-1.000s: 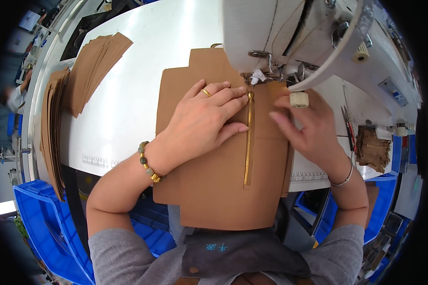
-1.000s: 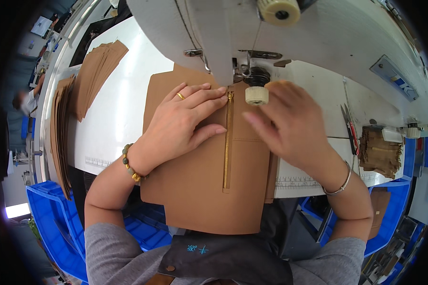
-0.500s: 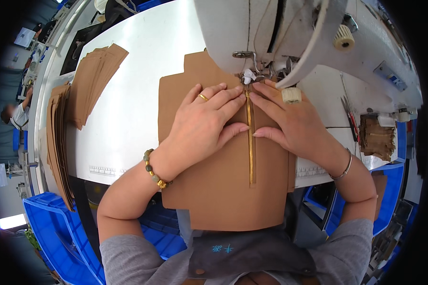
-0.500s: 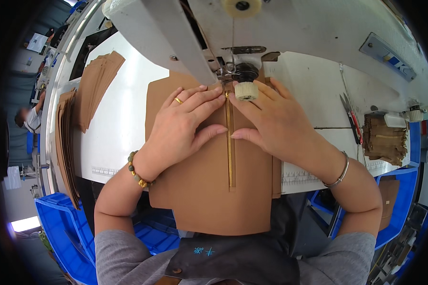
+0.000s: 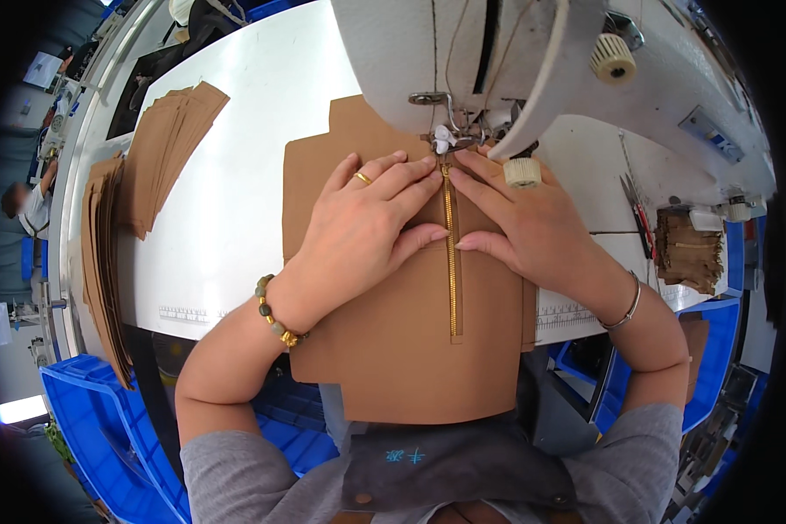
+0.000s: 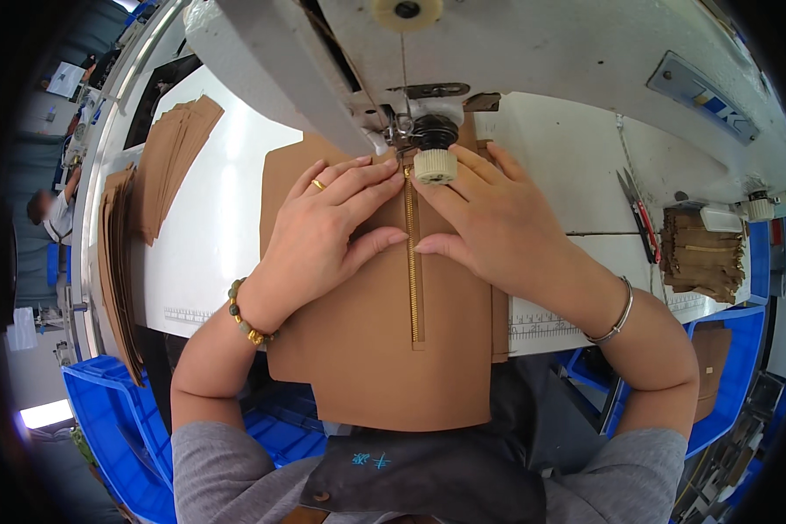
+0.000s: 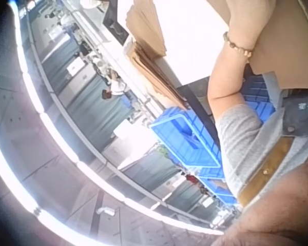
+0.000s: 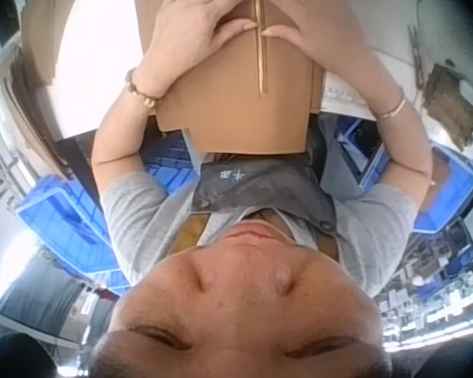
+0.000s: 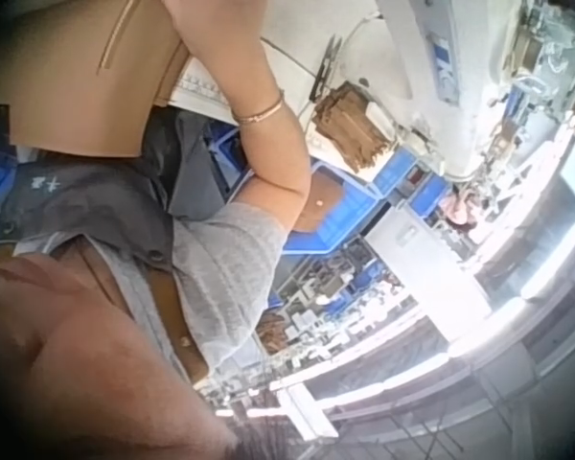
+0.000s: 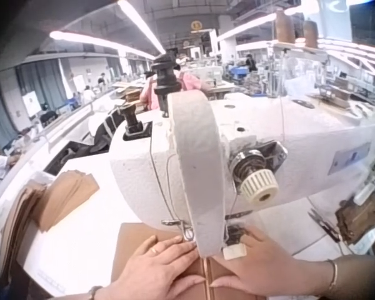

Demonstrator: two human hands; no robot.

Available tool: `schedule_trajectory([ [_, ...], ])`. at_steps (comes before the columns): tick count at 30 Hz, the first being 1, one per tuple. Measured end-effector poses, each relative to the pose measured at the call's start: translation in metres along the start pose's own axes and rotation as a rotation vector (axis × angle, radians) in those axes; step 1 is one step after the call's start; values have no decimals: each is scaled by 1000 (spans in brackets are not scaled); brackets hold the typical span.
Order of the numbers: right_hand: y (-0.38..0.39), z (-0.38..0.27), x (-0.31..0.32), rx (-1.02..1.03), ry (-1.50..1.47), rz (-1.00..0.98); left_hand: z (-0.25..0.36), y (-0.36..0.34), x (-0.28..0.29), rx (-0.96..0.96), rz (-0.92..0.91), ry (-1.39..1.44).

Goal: The recorder is stitching together components of a leather bag or wallet using a specialized industrial sewing machine.

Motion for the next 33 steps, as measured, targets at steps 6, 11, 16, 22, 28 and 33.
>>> schedule_trajectory([
  [6, 0, 0, 1, -5, 2, 18, -1, -1, 0, 7, -11, 27],
  [11, 0, -1, 1, -19, 33, -7, -1, -2, 1, 4, -1, 13],
  [16, 2, -1, 1, -3, 45, 18, -1, -2, 0, 6, -7, 25],
  [22, -4, 1, 5, 18, 17, 49, -2, -4, 1, 7, -1, 1],
  [28, -9, 34, 72, -138, -114, 366, -4, -4, 1, 4, 3, 14],
  [33, -8, 40, 86, -155, -321, 596, -3, -4, 0, -8, 7, 38],
])
Point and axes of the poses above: each hand's wrist, its own y-axis away from the middle knuckle, its own x-axis out of the back of the hand, z = x × y, the point moved 8 cm from there along -y, towards the middle knuckle, and after that the axes turned 12 degrees about -y, right-handed, at the moved point
